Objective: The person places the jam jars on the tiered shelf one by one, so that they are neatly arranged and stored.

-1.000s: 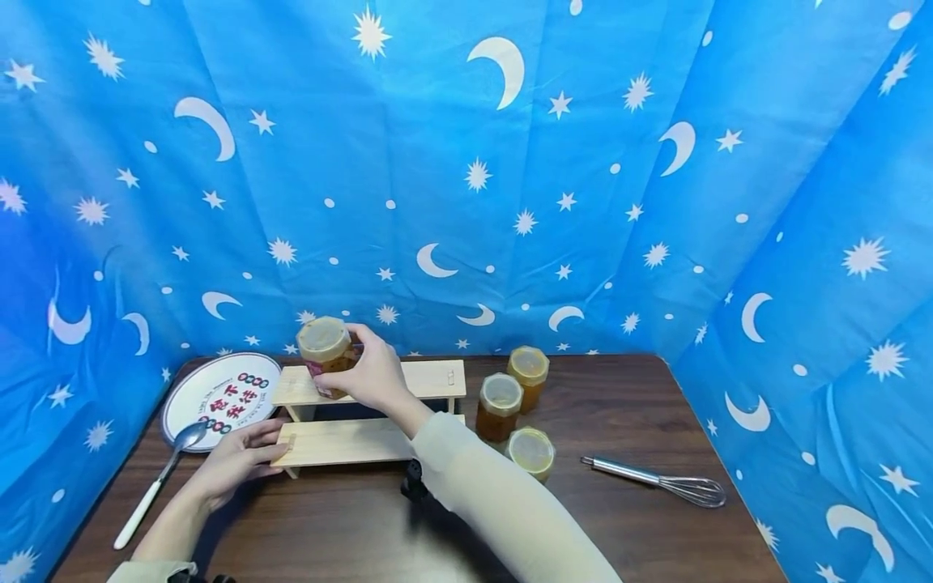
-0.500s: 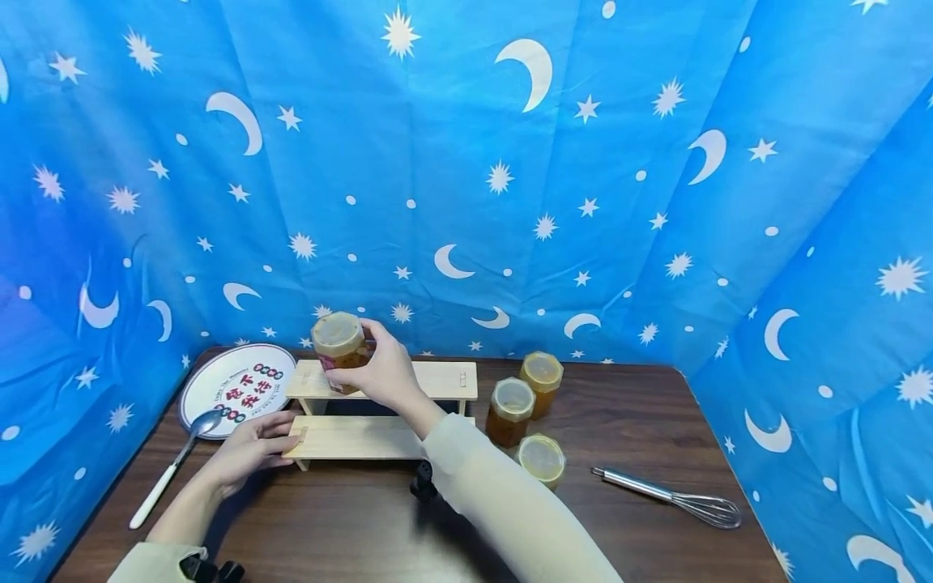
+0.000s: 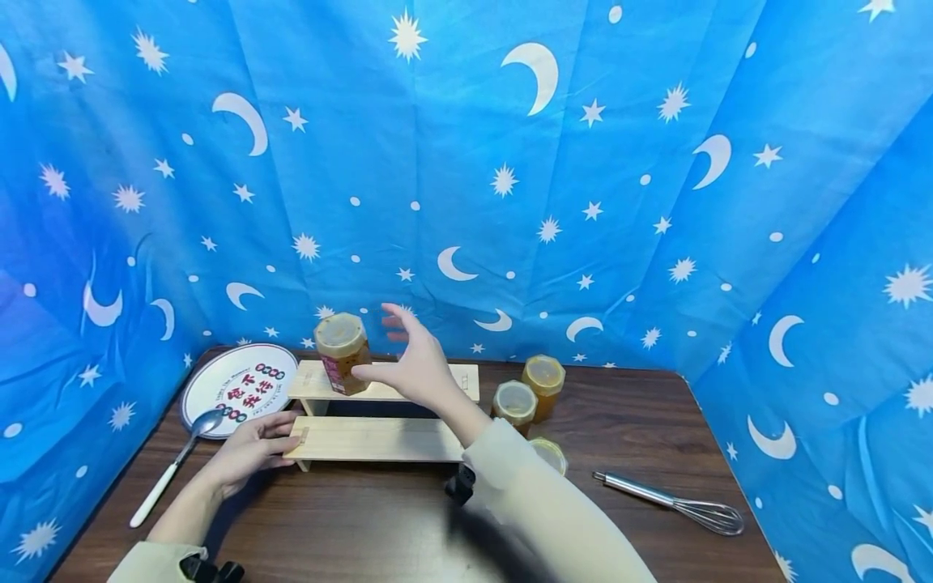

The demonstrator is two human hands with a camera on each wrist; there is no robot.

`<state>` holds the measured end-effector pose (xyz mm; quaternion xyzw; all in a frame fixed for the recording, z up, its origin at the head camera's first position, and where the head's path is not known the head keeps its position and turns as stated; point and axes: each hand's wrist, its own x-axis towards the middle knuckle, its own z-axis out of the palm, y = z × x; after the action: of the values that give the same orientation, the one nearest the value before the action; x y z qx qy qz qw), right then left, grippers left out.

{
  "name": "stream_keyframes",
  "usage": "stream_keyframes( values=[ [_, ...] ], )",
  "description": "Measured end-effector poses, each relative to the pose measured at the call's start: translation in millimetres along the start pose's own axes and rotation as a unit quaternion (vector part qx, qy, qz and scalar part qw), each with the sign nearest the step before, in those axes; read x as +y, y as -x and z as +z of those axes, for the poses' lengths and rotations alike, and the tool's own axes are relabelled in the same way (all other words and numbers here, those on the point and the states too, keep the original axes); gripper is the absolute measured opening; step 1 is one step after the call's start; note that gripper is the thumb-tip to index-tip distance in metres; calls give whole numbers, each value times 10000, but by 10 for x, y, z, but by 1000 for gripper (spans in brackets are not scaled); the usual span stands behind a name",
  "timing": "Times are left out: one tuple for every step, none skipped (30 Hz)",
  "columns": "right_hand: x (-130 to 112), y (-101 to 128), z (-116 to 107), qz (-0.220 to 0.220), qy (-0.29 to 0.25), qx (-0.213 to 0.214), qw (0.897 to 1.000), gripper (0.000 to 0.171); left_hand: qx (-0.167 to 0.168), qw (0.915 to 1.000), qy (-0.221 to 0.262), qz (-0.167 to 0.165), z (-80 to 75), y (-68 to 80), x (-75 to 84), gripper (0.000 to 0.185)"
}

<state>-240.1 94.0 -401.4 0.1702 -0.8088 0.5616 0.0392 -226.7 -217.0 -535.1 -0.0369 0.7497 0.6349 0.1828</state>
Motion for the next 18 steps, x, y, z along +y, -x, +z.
stream_keyframes(
  values=[
    [-20,23,-51,-25,35,15,10000,91,0,10000,-6,6,-2,-4,-3,66],
    [-41,48,-102,-41,75,28,10000,90,4,10000,-7,6,-2,-4,-4,66],
    [-64,74,-154,-60,105,33,9999,89,-2,10000,-12,15,-4,-8,-7,66],
    [-91,102,-206,-75,110,30,9999,89,-5,10000,-13,11,-5,-9,-9,66],
    [-110,129,-256,-106,97,24,9999,88,-11,10000,-20,14,-5,-10,-9,66],
    [-128,157,-307,-137,88,8,9999,88,-15,10000,-23,14,-5,-9,-8,66],
    [-143,184,-356,-169,94,-4,9998,87,-18,10000,-25,16,-5,-8,-8,66],
    [-157,212,-406,-206,100,-22,9997,87,-19,10000,-21,21,-4,-6,-6,66],
    [-167,241,-456,-240,108,-32,9996,87,-23,10000,-22,33,-5,-6,-4,66],
    [-175,268,-504,-284,109,-43,9995,87,-19,10000,-19,29,-3,1,1,66],
    [-176,297,-551,-302,129,-38,9995,87,-15,10000,-15,30,-1,7,5,66],
    [-177,325,-597,-315,169,-32,9994,87,-12,10000,0,34,2,11,8,65],
    [-174,354,-642,-332,200,-17,9992,87,-12,10000,13,41,3,14,10,65],
    [-173,384,-688,-344,232,-7,9991,87,-14,10000,28,51,5,16,11,65],
    [-166,416,-732,-356,275,16,9990,87,-18,10000,34,64,7,19,12,64],
    [-161,449,-776,-368,297,32,9989,87,-12,10000,42,73,9,21,11,63],
    [-153,485,-820,-359,331,51,9988,87,-13,9999,52,88,10,19,9,63],
    [-150,522,-863,-360,357,71,9987,87,-13,9999,60,95,12,18,8,63]
  ],
)
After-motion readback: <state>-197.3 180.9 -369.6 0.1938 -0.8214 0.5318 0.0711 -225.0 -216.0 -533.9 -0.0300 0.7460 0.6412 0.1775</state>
